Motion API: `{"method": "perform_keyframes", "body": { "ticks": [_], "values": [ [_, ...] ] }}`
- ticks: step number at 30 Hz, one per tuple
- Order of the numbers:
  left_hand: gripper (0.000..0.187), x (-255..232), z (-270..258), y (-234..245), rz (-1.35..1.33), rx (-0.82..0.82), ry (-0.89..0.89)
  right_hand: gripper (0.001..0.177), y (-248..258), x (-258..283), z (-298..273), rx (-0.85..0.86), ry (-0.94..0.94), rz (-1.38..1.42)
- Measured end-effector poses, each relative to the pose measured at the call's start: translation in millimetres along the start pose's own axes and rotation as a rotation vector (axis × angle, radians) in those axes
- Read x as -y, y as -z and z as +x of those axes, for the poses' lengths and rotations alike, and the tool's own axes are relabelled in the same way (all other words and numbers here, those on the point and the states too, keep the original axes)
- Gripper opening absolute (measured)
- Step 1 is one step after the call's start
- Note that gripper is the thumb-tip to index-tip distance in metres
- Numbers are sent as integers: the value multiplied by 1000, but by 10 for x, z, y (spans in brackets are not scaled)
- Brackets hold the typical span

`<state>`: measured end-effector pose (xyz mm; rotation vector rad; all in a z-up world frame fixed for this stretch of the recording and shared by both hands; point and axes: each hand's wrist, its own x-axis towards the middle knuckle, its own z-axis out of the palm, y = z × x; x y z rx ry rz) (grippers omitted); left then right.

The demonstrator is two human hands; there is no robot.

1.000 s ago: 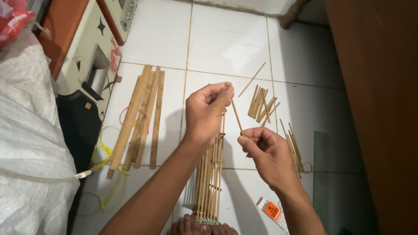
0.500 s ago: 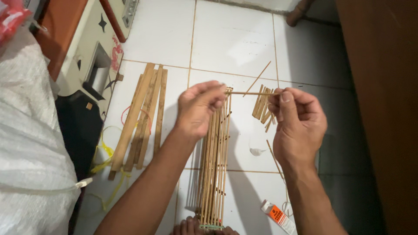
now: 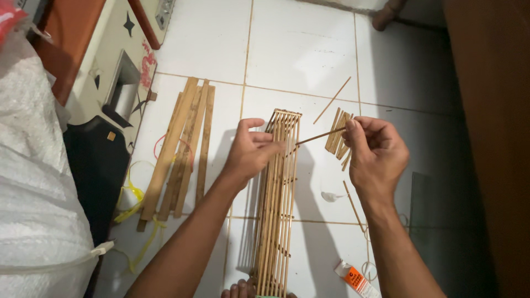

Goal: The person assembles a rectangular bamboo frame by inserting short bamboo sticks horizontally between vertical slats. They apply glue to the joints and press the sticks into place, gradually building the structure on a tiled floor.

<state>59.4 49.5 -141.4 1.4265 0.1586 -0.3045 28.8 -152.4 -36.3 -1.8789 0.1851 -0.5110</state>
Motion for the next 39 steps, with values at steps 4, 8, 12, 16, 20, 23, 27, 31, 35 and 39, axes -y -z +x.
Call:
{"method": "perform_keyframes", "body": {
  "ticks": [4, 8, 12, 16, 20, 23, 27, 31, 35, 39],
  "values": [
    [84, -39, 67, -77, -46, 68, 90, 13, -36, -33, 21, 52, 22, -126],
    [60, 150, 156, -54, -62, -47, 131, 12, -129, -93, 18, 138, 77, -253],
    [37, 398, 235, 73, -88, -155, 71, 11, -189, -153, -26, 197, 88, -341],
    [34, 552, 243, 142, 179, -150, 153, 11, -236, -182, -52, 216, 127, -352],
    [45, 627, 259, 137, 171, -74, 303, 12, -242, -161, -57, 231, 170, -395],
    [46, 671, 283, 100, -41, -16, 424, 12, -255, -134, -44, 250, 218, -444],
    [43, 734, 296, 79, -117, 58, 399, 13, -279, -115, -33, 258, 267, -479],
    [34, 796, 321, 112, -42, 176, 310, 12, -291, -106, -32, 283, 293, -516],
    [20, 888, 352, 125, -18, 221, 297, 12, -315, -126, -41, 291, 257, -506],
    [17, 1010, 386, 159, 14, 259, 215, 11, -343, -169, -83, 269, 162, -456]
  ]
}}
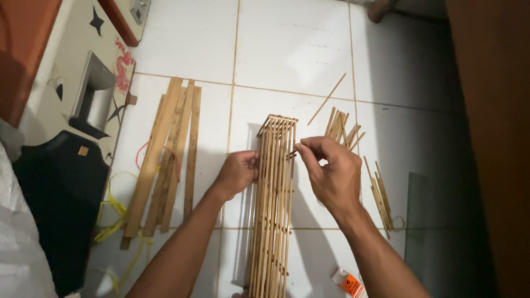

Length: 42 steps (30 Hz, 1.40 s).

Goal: The person assembles a rectangular bamboo frame by inserting short bamboo sticks horizontally between vertical slats. They apply glue to the joints and press the sticks into place, gradually building the structure on a tiled floor.

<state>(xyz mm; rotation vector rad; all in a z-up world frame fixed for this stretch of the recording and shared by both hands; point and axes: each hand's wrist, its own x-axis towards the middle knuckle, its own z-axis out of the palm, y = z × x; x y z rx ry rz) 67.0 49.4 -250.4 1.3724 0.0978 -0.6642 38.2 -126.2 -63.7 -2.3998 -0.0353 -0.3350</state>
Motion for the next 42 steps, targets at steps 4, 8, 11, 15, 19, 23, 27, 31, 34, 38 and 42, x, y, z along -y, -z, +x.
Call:
{"method": "perform_keyframes", "body": {
  "ticks": [4, 8, 11, 15, 19, 23, 27, 31, 34, 38, 42],
  "values": [
    [15, 116, 78, -27, 17, 5, -82, 11, -22, -42, -16, 10, 46, -3],
    [21, 247, 163, -70, 96, -55, -166, 11, -37, -88, -32, 50, 48, -1],
    [17, 325, 234, -114, 38, -65, -212, 10, -75, -115, -37, 50, 21, 12],
    [23, 329, 330, -150, -525, 2, -47, 11, -122, -144, -43, 69, -28, 55],
    [25, 276, 333, -185, -554, -41, 13, 12, -173, -169, -68, 52, -136, 109],
    [25, 213, 311, -192, -559, -58, 58, 13, -185, -217, -80, 54, -172, 114],
    [28, 176, 266, -163, -183, -169, 30, 20, -222, -336, -164, -26, -223, 176],
    [20, 115, 205, -167, 372, -231, -147, 31, -391, -471, -463, -139, -428, 478],
    [14, 51, 164, -140, 702, -207, -378, 33, -562, -628, -664, -129, -579, 548],
    [12, -39, 175, -121, 761, -148, -504, 30, -752, -856, -872, 41, -732, 453],
    [12, -173, 221, -149, 776, -80, -272, 24, -833, -1027, -908, 215, -695, 275]
  ]
}}
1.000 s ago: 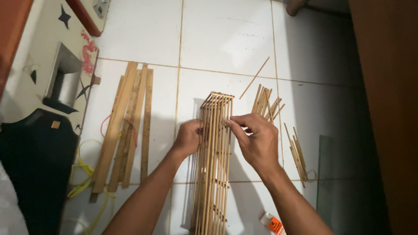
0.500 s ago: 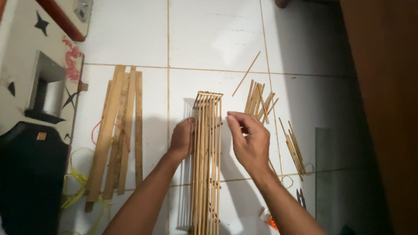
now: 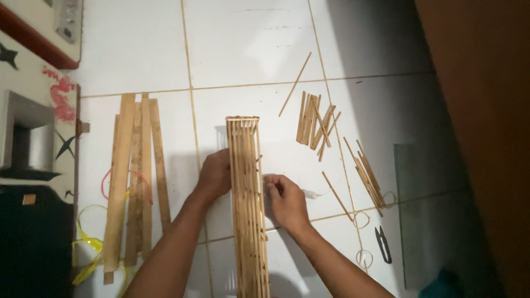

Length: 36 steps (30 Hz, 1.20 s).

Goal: The person assembles a rectangular bamboo frame by inserting short bamboo sticks horizontally between vertical slats. They apply glue to the joints and press the sticks into place, gradually building the structure on a tiled floor.

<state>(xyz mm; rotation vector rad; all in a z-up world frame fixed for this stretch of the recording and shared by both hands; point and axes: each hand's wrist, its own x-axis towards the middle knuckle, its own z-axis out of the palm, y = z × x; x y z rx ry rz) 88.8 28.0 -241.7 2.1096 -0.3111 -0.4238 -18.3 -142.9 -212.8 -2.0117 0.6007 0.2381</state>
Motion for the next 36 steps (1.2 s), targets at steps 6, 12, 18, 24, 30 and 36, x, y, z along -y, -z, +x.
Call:
{"method": "perform_keyframes", "body": {
  "ticks": [6, 12, 18, 24, 30, 36],
  "values": [
    [21, -91, -8, 91, -79, 39, -29, 27, 25, 183, 119, -106, 168, 17],
    [21, -6, -28, 65, -116, -8, -78, 40, 197, 500, 261, -55, 382, -76],
    [24, 88, -22, -12, -59, -57, -147, 40, 340, 601, 314, 106, 479, 36],
    [23, 200, -21, -70, -281, -56, -73, 30, 415, 665, 333, 157, 517, 75],
    [25, 200, -19, -90, -83, -45, 61, 20, 423, 710, 378, 175, 553, 39],
    [17, 236, 29, -124, -15, -33, 188, 16, 400, 685, 400, 184, 469, 53]
  ]
}}
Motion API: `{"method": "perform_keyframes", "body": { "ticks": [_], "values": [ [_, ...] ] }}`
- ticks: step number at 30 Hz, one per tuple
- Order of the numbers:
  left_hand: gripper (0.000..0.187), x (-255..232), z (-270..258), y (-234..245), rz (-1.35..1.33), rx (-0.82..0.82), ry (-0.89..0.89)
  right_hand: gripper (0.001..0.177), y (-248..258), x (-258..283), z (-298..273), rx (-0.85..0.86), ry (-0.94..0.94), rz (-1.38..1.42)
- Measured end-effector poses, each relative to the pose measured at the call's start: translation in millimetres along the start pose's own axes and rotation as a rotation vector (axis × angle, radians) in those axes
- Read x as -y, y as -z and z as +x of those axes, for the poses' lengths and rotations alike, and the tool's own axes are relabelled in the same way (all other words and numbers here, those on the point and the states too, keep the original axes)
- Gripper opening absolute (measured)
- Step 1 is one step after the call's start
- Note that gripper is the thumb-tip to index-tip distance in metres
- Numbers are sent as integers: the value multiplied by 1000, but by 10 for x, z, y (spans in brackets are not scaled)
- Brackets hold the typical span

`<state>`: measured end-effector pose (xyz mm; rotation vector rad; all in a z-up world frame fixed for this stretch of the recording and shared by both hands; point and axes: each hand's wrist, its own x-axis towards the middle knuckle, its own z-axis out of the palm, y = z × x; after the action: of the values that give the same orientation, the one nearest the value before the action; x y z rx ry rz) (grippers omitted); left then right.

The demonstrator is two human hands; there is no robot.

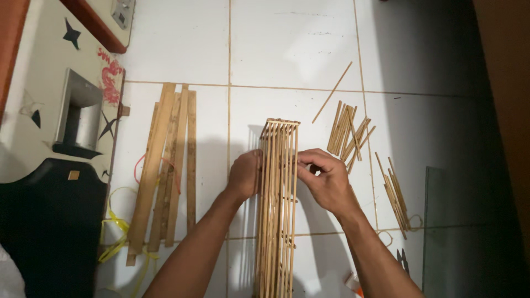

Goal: The person assembles a rectangular bamboo frame by inserting short bamboo sticks horizontally between vertical slats. They apply glue to the joints and press the sticks into place, gradually building the structure on a tiled floor.

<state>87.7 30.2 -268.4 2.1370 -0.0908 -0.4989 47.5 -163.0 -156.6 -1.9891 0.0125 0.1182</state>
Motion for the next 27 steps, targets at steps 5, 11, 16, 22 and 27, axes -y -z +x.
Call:
{"method": "perform_keyframes", "body": {
  "ticks": [5, 11, 16, 22, 27],
  "values": [
    [16, 130, 16, -92, 7, -41, -41, 16, -8, -24, 14, 24, 12, 68],
    [16, 163, 59, -76, 141, -69, -133, 15, -22, -67, 13, 24, 58, 113],
    [26, -54, -77, 226, -177, 51, 156, 13, -19, -115, 3, 16, 39, 119],
    [37, -212, -217, 394, -303, 51, 7, 11, -58, -83, 26, 12, 8, 72],
    [20, -180, -176, 180, -43, 0, -115, 9, -153, 35, -8, -97, 48, -64]
  ]
}}
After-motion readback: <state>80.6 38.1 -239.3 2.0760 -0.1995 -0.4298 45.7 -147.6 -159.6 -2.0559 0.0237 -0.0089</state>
